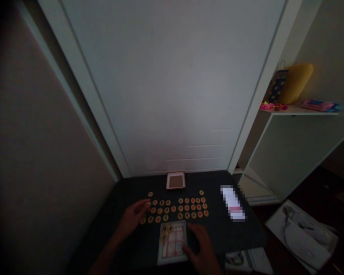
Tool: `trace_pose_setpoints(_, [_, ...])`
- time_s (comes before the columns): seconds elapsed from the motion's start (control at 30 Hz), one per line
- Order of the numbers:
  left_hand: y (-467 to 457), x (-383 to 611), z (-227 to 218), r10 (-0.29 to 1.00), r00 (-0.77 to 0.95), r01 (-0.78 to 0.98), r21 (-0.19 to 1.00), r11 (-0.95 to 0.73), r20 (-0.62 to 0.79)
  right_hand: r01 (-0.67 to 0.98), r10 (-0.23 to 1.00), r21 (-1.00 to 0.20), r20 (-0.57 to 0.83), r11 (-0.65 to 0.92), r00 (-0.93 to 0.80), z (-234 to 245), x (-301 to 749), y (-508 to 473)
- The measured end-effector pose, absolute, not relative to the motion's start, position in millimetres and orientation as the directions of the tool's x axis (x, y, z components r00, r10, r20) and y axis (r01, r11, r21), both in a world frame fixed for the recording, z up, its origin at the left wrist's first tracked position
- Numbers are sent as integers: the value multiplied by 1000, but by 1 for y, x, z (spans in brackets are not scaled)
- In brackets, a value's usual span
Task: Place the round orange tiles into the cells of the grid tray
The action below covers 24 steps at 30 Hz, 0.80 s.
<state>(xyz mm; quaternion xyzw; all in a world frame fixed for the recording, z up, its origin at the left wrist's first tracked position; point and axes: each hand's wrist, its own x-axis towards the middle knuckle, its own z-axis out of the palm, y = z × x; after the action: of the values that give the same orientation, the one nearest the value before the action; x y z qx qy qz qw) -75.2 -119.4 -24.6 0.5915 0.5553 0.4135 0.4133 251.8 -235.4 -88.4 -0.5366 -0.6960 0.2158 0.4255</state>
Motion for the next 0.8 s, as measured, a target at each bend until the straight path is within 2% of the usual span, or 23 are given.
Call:
trace_pose_setpoints(0.3, [-146, -9, -14, 975, 221, 14, 1000, 20, -23, 531, 865, -717, 497, 452, -67, -57, 215, -216])
trace_pose_setpoints(0.5, [-170, 17, -5, 932, 354, 9, 997, 81, -79, 538, 832, -674, 545, 506, -100, -48, 208, -209])
trace_pose_setpoints(0.67, [-181, 23, -4, 927, 351, -26, 989, 148, -129, 498, 790, -641, 590, 583, -167, -44, 208, -206])
trace_pose_setpoints(0.8, [-183, 20, -5, 939, 326, -25, 992, 121, -107, 485, 769, -622, 611, 614, -189, -45, 206, -203])
